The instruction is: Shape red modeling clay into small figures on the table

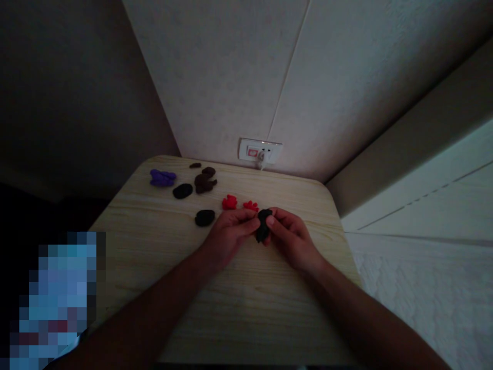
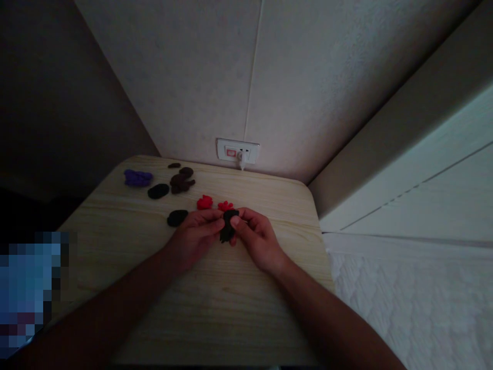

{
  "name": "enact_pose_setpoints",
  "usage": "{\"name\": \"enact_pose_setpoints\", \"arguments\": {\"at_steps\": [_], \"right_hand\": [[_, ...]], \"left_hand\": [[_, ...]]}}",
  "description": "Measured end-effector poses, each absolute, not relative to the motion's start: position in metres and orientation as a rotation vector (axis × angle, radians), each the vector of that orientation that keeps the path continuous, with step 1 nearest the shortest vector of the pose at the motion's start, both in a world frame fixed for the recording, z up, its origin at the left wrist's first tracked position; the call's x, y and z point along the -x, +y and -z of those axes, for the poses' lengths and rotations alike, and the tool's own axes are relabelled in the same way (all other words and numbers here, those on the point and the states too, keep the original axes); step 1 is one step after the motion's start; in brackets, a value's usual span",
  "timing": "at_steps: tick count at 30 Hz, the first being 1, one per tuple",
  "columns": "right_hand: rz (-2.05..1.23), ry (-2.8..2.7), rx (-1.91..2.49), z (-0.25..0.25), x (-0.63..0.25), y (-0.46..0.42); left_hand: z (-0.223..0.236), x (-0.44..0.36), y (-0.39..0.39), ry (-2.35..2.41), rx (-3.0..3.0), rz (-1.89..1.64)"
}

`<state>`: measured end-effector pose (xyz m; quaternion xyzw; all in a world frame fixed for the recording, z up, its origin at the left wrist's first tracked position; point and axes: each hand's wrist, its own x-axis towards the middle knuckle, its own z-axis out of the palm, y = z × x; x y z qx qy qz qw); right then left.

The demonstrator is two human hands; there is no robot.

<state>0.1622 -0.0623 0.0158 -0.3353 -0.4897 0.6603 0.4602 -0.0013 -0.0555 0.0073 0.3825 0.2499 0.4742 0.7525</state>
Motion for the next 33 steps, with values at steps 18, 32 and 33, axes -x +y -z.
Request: {"name": "enact_pose_setpoints", "arguments": {"at_steps": [18, 32, 33], "right_hand": [[-1.477, -1.254, 0.908, -0.0166, -0.1601, -0.0635], [-1.287, -1.259, 0.991, -0.0122, -0.156, -0.0676], [-1.287, -1.262, 0.985, -0.0121, -0.1555, -0.0679]], "left_hand": [[-0.0065, 0.003, -0.0555, 0.705, -0.911, -1.098], [-0.0118, 0.0061, -0.0547, 0.876, -1.084, -0.998], [-0.0118, 0.0062, -0.0548, 0.861, -1.077, -1.001]]}}
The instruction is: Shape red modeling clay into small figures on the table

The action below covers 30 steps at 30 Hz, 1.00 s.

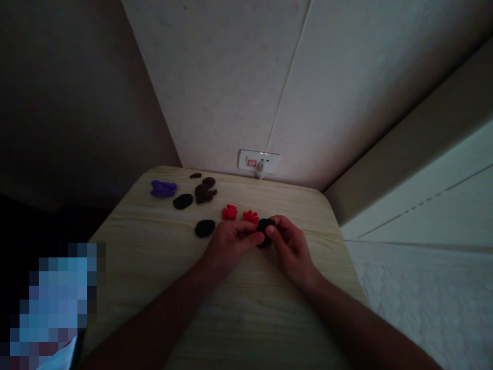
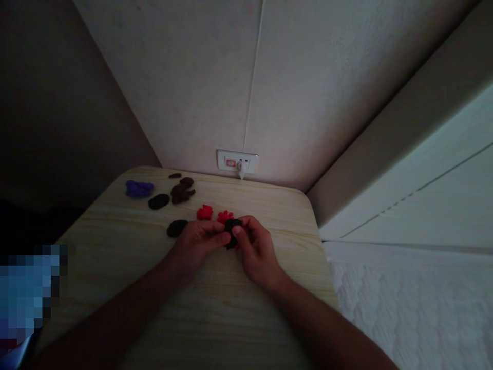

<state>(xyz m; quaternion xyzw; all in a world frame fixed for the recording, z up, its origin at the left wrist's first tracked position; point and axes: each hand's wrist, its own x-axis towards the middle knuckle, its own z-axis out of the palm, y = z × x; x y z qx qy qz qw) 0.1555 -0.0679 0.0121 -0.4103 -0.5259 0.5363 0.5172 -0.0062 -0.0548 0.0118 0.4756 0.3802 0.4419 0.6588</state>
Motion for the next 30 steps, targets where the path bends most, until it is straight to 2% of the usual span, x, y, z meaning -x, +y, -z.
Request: {"name": "enact_pose_setpoints", "arguments": {"at_steps": [9, 16, 22, 30], "right_hand": [[-1.281, -1.248, 0.955, -0.0158, -0.1529, -0.0686], [-1.143, -1.269, 1.021, -0.0143, -0.1565, -0.0669], [-1.248, -1.278, 1.031, -0.018, -0.157, -0.0682], [-1.402, -1.248, 0.987, -0.0184, -0.1578, -0.0643]], "left_hand": [[-0.0082, 0.001, -0.056, 0.765, -0.9, -1.087], [-0.0137, -0.0005, -0.0565, 0.754, -0.75, -1.036], [-0.0117, 0.0032, -0.0559, 0.88, -0.93, -1.033], [-0.0105, 0.0051, -0.0586, 0.746, -0.768, -1.157]]}}
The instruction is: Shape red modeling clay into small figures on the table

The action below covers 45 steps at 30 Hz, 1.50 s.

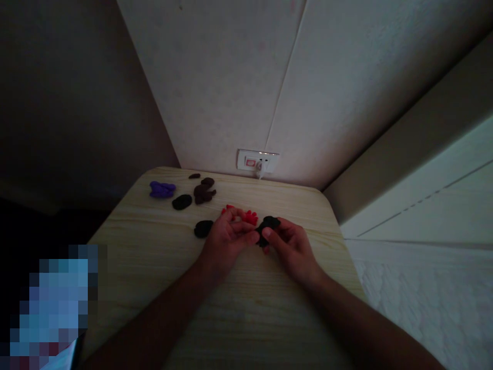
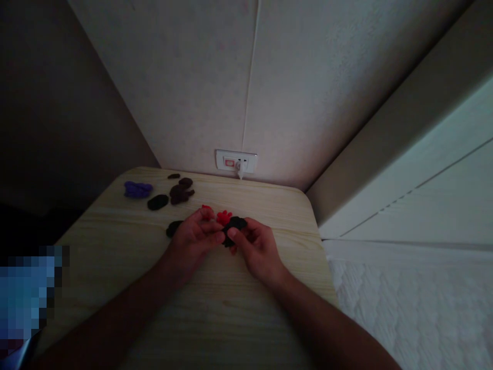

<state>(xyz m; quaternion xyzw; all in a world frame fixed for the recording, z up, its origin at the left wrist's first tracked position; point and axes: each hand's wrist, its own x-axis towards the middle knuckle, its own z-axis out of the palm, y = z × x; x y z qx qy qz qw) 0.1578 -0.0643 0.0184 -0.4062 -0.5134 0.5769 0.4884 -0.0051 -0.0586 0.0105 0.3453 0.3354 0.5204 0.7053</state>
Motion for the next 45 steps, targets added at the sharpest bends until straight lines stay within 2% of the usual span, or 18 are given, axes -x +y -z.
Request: {"name": "enact_pose_setpoints", "arguments": {"at_steps": [5, 11, 15, 22, 29, 38, 45], "right_hand": [[-1.464, -1.156, 0.922, -0.0115, -0.1577, -0.0625], [-1.248, -1.194, 1.041, -0.016, -0.1587, -0.0618], [-1.218, -1.233, 1.044, -0.0196, -0.1582, -0.0636], [-1.32, -1.191, 0.997, -0.0123, -0.1592, -0.0638], [-1.369, -1.137, 0.988, -0.0113, -0.1607, -0.0614], [-1.349, -1.15, 0.983, -0.0123, -0.1619, -0.0626], [-1.558, -0.997, 0.929, -0.0147, -0.1572, -0.0601]], "left_hand": [[-0.0129, 0.0023, -0.0594, 0.706, -0.676, -1.152], [-0.0104, -0.0011, -0.0568, 0.818, -0.77, -1.032], [-0.0099, 0.0012, -0.0567, 0.873, -0.917, -1.023], [-0.0087, 0.0056, -0.0565, 0.858, -0.972, -1.065], [-0.0124, 0.0001, -0.0552, 0.721, -0.705, -1.115], [-0.0144, 0.0047, -0.0551, 0.958, -1.032, -1.124], [-0.0116, 0.0054, -0.0563, 0.851, -1.014, -1.113]]}}
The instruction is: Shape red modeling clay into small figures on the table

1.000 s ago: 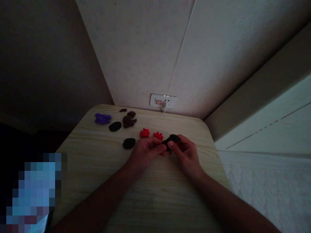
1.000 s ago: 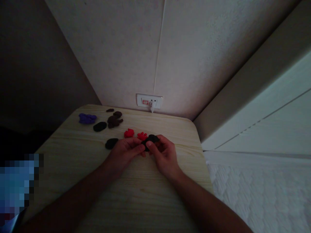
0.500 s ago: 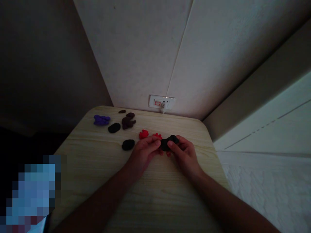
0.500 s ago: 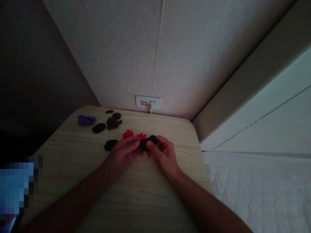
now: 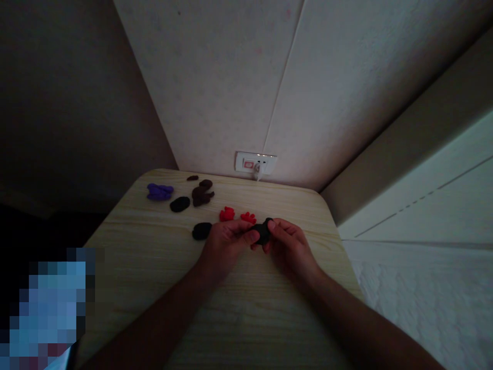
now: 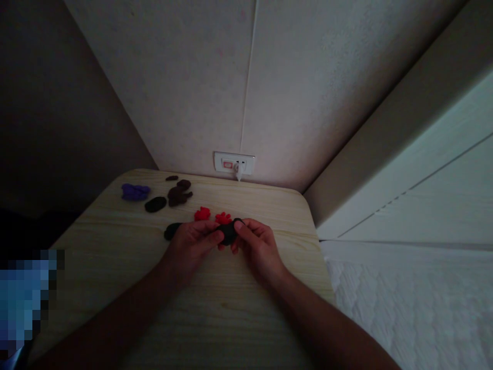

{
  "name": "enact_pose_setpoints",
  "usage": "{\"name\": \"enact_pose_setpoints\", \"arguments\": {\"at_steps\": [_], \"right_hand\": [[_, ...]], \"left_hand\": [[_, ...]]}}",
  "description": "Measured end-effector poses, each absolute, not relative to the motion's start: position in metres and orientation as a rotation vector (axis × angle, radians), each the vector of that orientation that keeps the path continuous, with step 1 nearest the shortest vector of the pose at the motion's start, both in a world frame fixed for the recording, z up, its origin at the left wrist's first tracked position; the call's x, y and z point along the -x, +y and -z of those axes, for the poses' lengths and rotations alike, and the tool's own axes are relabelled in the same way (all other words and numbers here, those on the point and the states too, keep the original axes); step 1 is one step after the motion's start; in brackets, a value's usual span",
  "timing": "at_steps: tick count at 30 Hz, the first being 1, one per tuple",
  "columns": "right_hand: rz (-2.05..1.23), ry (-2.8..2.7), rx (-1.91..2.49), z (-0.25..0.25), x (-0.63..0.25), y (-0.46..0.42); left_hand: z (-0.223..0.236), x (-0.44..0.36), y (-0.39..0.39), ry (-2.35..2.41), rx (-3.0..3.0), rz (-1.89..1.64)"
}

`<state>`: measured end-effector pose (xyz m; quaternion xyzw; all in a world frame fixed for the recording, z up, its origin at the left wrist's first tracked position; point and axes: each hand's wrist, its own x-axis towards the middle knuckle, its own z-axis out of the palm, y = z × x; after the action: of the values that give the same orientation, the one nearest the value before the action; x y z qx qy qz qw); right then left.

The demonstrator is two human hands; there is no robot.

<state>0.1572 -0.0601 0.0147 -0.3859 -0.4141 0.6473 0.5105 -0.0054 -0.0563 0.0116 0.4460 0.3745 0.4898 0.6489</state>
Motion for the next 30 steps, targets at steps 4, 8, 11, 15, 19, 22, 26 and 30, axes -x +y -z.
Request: {"name": "enact_pose_setpoints", "arguments": {"at_steps": [4, 8, 11, 15, 19, 22, 26, 30], "right_hand": [[-1.28, -1.066, 1.023, -0.014, -0.159, -0.062], [-0.805, -1.377, 1.133, -0.017, -0.164, -0.066], [-0.614, -1.624, 1.122, -0.022, -0.165, -0.069], [-0.612, -1.719, 1.114, -0.023, -0.164, -0.069], [-0.61, -1.587, 1.144, -0.017, -0.164, -0.071], [-0.566, -1.622, 1.138, -0.017, -0.164, -0.073], [-0.588, -1.729, 1.05, -0.023, -0.162, -0.073], [-0.697, -1.728, 1.034, -0.022, -0.162, -0.072]], "left_hand": [[-0.009, 0.005, -0.056, 0.808, -0.988, -1.136], [-0.01, 0.004, -0.055, 0.867, -0.988, -1.212], [-0.012, 0.003, -0.055, 0.87, -0.997, -1.235], [-0.011, 0.003, -0.055, 0.848, -0.967, -1.221], [-0.009, 0.002, -0.056, 0.856, -0.923, -1.225], [-0.008, 0.001, -0.056, 0.874, -0.901, -1.226], [-0.01, 0.003, -0.055, 0.88, -0.914, -1.234], [-0.01, 0.006, -0.055, 0.882, -0.95, -1.234]]}}
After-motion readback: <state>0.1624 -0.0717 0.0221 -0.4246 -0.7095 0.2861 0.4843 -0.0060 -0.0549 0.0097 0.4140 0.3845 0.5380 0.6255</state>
